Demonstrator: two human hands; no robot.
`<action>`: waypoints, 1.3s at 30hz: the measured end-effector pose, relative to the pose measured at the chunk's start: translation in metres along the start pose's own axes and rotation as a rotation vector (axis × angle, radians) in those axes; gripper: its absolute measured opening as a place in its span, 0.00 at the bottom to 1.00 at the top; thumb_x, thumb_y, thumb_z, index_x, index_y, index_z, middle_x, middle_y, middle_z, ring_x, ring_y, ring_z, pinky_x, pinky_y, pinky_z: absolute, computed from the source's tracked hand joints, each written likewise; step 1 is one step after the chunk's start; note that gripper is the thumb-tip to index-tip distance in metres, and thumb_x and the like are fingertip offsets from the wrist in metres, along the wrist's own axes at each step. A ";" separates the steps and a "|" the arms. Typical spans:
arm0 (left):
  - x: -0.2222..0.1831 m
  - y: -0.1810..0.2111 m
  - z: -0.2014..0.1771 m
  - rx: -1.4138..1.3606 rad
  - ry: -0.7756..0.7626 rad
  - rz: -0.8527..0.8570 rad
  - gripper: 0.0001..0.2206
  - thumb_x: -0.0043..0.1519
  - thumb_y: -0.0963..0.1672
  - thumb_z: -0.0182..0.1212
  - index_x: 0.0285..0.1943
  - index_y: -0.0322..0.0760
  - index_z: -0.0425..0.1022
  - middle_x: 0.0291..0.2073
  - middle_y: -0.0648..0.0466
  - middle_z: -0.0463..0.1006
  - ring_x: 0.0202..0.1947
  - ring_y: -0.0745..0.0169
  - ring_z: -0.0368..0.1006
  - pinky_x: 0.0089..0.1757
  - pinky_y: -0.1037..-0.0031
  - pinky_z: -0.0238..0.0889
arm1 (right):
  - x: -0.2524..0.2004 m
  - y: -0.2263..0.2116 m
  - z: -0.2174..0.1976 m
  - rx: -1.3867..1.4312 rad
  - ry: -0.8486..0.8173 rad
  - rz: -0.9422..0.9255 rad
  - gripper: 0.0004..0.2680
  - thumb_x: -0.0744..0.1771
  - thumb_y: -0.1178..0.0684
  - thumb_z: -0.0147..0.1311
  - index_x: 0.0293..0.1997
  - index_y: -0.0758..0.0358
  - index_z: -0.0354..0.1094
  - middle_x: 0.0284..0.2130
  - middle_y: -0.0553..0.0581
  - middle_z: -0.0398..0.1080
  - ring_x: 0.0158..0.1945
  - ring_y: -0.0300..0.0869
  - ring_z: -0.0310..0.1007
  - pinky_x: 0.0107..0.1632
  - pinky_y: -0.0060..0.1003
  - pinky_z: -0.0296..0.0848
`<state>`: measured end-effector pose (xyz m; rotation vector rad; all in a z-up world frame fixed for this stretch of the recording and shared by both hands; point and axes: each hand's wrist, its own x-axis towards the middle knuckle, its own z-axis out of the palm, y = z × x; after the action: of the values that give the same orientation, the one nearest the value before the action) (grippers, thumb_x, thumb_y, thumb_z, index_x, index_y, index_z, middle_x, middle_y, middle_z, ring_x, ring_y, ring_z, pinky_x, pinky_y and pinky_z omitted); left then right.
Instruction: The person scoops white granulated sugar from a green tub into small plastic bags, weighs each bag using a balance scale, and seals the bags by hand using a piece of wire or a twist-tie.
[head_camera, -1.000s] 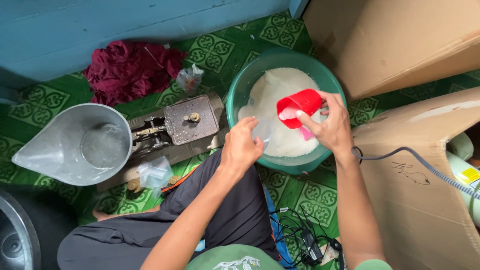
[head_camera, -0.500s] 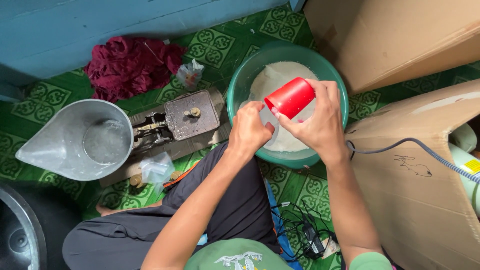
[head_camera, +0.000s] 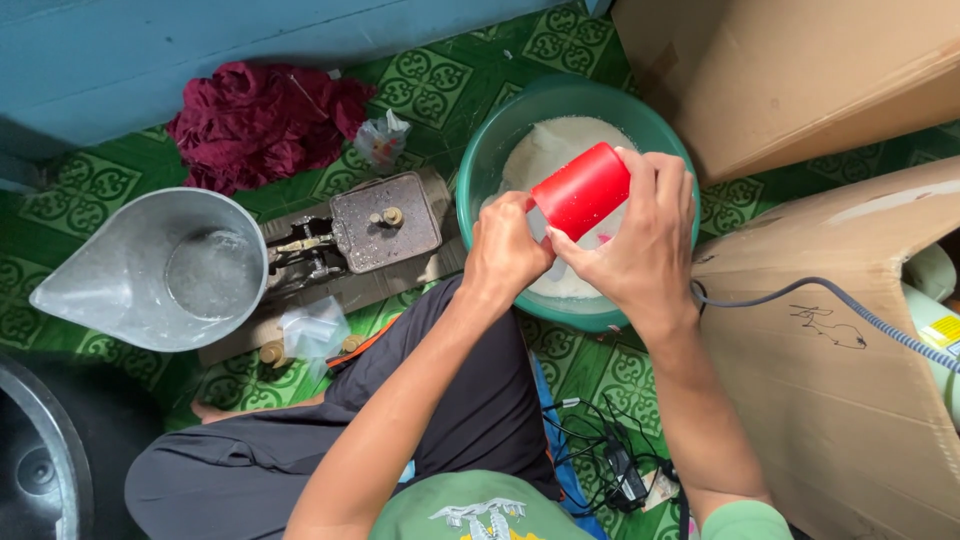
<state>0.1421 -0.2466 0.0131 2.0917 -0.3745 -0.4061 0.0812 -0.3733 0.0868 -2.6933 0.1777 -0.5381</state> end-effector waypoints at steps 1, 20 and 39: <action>0.000 0.000 0.000 0.000 0.000 -0.001 0.21 0.48 0.43 0.62 0.51 0.30 0.76 0.48 0.47 0.77 0.48 0.38 0.75 0.46 0.51 0.72 | 0.000 -0.001 0.000 0.000 -0.001 0.000 0.33 0.51 0.53 0.74 0.59 0.69 0.60 0.47 0.66 0.59 0.51 0.58 0.63 0.48 0.54 0.67; -0.004 -0.034 0.002 0.035 -0.022 -0.009 0.24 0.49 0.41 0.60 0.56 0.22 0.72 0.54 0.40 0.74 0.49 0.35 0.74 0.46 0.52 0.71 | -0.012 0.038 0.035 0.264 0.043 0.213 0.29 0.56 0.48 0.72 0.58 0.69 0.60 0.47 0.67 0.60 0.49 0.59 0.66 0.47 0.50 0.68; -0.046 -0.040 -0.031 0.019 0.065 0.046 0.21 0.50 0.37 0.58 0.56 0.27 0.74 0.56 0.44 0.75 0.30 0.47 0.80 0.30 0.67 0.74 | -0.075 0.163 0.243 0.173 -0.146 0.591 0.29 0.53 0.47 0.71 0.53 0.72 0.64 0.47 0.70 0.61 0.53 0.65 0.66 0.51 0.56 0.70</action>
<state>0.1180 -0.1834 0.0016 2.1050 -0.3888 -0.3070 0.0999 -0.4234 -0.2102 -2.3361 0.8093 -0.1641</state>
